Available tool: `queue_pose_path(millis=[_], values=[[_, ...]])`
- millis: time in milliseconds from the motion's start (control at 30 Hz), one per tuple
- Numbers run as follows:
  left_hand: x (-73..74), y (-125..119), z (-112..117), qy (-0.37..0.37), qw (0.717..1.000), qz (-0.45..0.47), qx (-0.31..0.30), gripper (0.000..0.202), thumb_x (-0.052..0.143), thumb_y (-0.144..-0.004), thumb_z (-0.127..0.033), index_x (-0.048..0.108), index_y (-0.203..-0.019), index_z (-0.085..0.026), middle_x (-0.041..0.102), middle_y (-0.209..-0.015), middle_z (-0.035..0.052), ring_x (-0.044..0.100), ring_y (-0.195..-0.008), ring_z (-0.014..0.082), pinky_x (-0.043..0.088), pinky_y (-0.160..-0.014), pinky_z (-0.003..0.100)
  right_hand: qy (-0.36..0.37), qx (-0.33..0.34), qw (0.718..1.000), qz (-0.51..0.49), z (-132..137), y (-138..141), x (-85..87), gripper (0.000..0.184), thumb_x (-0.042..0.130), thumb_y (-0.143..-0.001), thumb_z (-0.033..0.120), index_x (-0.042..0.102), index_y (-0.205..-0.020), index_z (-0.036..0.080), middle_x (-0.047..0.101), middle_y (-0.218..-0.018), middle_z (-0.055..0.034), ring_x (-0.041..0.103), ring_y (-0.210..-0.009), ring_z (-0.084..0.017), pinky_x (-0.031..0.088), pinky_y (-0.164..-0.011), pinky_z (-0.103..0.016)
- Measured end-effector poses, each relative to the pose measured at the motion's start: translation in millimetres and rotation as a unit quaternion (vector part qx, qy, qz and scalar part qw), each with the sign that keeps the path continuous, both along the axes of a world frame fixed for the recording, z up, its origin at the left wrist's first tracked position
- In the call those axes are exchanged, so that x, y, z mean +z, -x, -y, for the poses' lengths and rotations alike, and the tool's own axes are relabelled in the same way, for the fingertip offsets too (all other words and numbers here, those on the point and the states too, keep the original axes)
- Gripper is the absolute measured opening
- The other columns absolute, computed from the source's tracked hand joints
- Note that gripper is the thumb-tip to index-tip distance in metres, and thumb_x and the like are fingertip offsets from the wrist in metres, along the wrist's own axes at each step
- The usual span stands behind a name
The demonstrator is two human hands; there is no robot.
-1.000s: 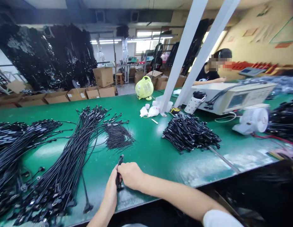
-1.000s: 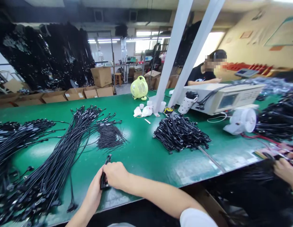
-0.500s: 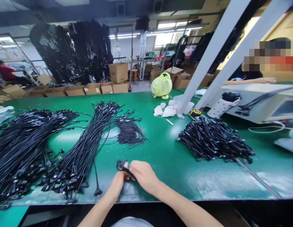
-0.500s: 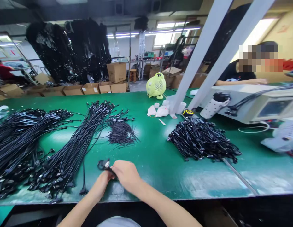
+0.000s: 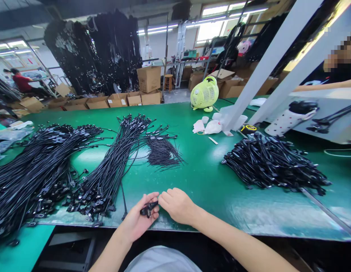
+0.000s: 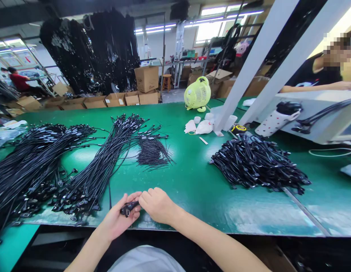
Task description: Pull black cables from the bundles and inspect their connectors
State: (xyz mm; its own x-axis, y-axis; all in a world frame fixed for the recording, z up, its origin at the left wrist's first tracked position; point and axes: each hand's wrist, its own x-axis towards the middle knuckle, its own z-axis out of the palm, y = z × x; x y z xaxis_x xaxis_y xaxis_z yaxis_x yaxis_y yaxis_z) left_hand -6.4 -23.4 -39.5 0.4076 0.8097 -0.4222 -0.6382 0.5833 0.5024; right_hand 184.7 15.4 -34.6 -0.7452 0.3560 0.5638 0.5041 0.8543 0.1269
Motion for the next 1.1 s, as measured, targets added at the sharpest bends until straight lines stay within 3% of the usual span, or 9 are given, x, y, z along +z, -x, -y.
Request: queue_pose_path(millis=[100,233,367,433,533,633,900,1033,1100], values=[[-11.3,-0.2,7.7,0.03,0.998,0.04,-0.038,0.051,0.059,-0.086,-0.056,0.072,-0.104,-0.009,0.067,-0.093,0.0104,0.061,-0.085,0.0152,0.046,-0.083,0.026,0.003,0.038,0.999,0.03,5.2,1.5,1.9,0.031,0.032,-0.098,0.015,0.053,-0.075,0.018,0.047,-0.067,-0.002,0.034,-0.061,-0.017,0.019,-0.058,-0.034],[-12.6,-0.4,6.0,-0.04,0.993,-0.032,-0.104,0.051,0.066,-0.081,-0.056,0.072,-0.099,-0.009,0.069,-0.09,0.0124,0.064,-0.089,0.02,0.045,-0.087,0.031,0.02,0.092,0.994,0.051,9.8,5.4,0.9,0.027,0.036,-0.096,0.015,0.052,-0.075,0.018,0.049,-0.07,-0.0019,0.035,-0.061,-0.017,0.02,-0.059,-0.034],[-1.1,-0.3,-8.7,-0.104,0.98,-0.167,-0.009,0.037,0.086,-0.064,-0.031,0.073,-0.095,-0.015,0.069,-0.088,0.0051,0.062,-0.081,0.015,0.045,-0.08,0.026,0.015,0.025,0.999,0.02,8.0,6.8,-5.2,0.028,0.034,-0.093,0.01,0.053,-0.075,0.017,0.048,-0.069,-0.0029,0.034,-0.062,-0.018,0.02,-0.06,-0.034],[4.0,-1.5,-13.7,-0.124,0.971,-0.2,0.036,0.041,0.087,-0.06,-0.025,0.074,-0.098,-0.018,0.069,-0.097,0.005,0.062,-0.089,0.0153,0.045,-0.085,0.025,0.005,-0.012,1.0,0.0,5.2,4.5,-8.4,0.03,0.032,-0.093,0.009,0.052,-0.073,0.017,0.046,-0.067,-0.0029,0.033,-0.062,-0.018,0.02,-0.06,-0.035],[4.7,-7.6,-12.0,-0.097,0.979,-0.177,0.02,0.042,0.082,-0.069,-0.034,0.072,-0.107,-0.019,0.067,-0.117,0.0099,0.059,-0.109,0.0217,0.044,-0.097,0.034,-0.011,-0.022,1.0,-0.007,1.3,-0.6,-11.4,0.03,0.033,-0.095,0.01,0.054,-0.075,0.017,0.046,-0.068,-0.0033,0.034,-0.064,-0.019,0.022,-0.062,-0.034],[-3.3,-17.3,-5.4,-0.028,0.994,-0.103,-0.035,0.035,0.077,-0.074,-0.041,0.073,-0.097,-0.014,0.07,-0.105,0.0135,0.063,-0.102,0.0252,0.047,-0.095,0.042,-0.002,-0.016,1.0,0.011,0.0,-3.6,-13.7,0.027,0.035,-0.095,0.011,0.055,-0.078,0.017,0.048,-0.071,-0.0036,0.036,-0.067,-0.019,0.023,-0.063,-0.034],[-16.5,-36.5,-7.6,0.01,0.996,-0.082,0.044,0.03,0.085,-0.059,-0.022,0.073,-0.086,-0.013,0.068,-0.077,0.0037,0.062,-0.07,0.0122,0.048,-0.072,0.024,-0.033,0.01,0.999,0.032,-1.9,-4.5,-14.9,0.033,0.033,-0.096,0.009,0.052,-0.071,0.017,0.045,-0.068,-0.0028,0.035,-0.063,-0.018,0.021,-0.059,-0.034],[-8.5,-40.2,-9.5,-0.008,0.993,-0.097,0.061,0.037,0.084,-0.06,-0.024,0.073,-0.094,-0.014,0.07,-0.086,0.0061,0.063,-0.079,0.015,0.048,-0.076,0.026,-0.06,0.01,0.998,0.022,-1.5,-8.4,-10.0,0.035,0.031,-0.097,0.01,0.053,-0.071,0.017,0.045,-0.068,-0.0029,0.033,-0.061,-0.017,0.02,-0.058,-0.035],[-4.1,-40.1,-12.8,-0.043,0.988,-0.12,0.084,0.04,0.085,-0.059,-0.026,0.072,-0.095,-0.015,0.07,-0.093,0.0078,0.064,-0.088,0.0186,0.047,-0.084,0.029,-0.028,-0.02,0.999,-0.013,0.3,-7.5,-8.7,0.035,0.03,-0.097,0.011,0.053,-0.071,0.017,0.046,-0.067,-0.003,0.035,-0.061,-0.017,0.021,-0.059,-0.035]])
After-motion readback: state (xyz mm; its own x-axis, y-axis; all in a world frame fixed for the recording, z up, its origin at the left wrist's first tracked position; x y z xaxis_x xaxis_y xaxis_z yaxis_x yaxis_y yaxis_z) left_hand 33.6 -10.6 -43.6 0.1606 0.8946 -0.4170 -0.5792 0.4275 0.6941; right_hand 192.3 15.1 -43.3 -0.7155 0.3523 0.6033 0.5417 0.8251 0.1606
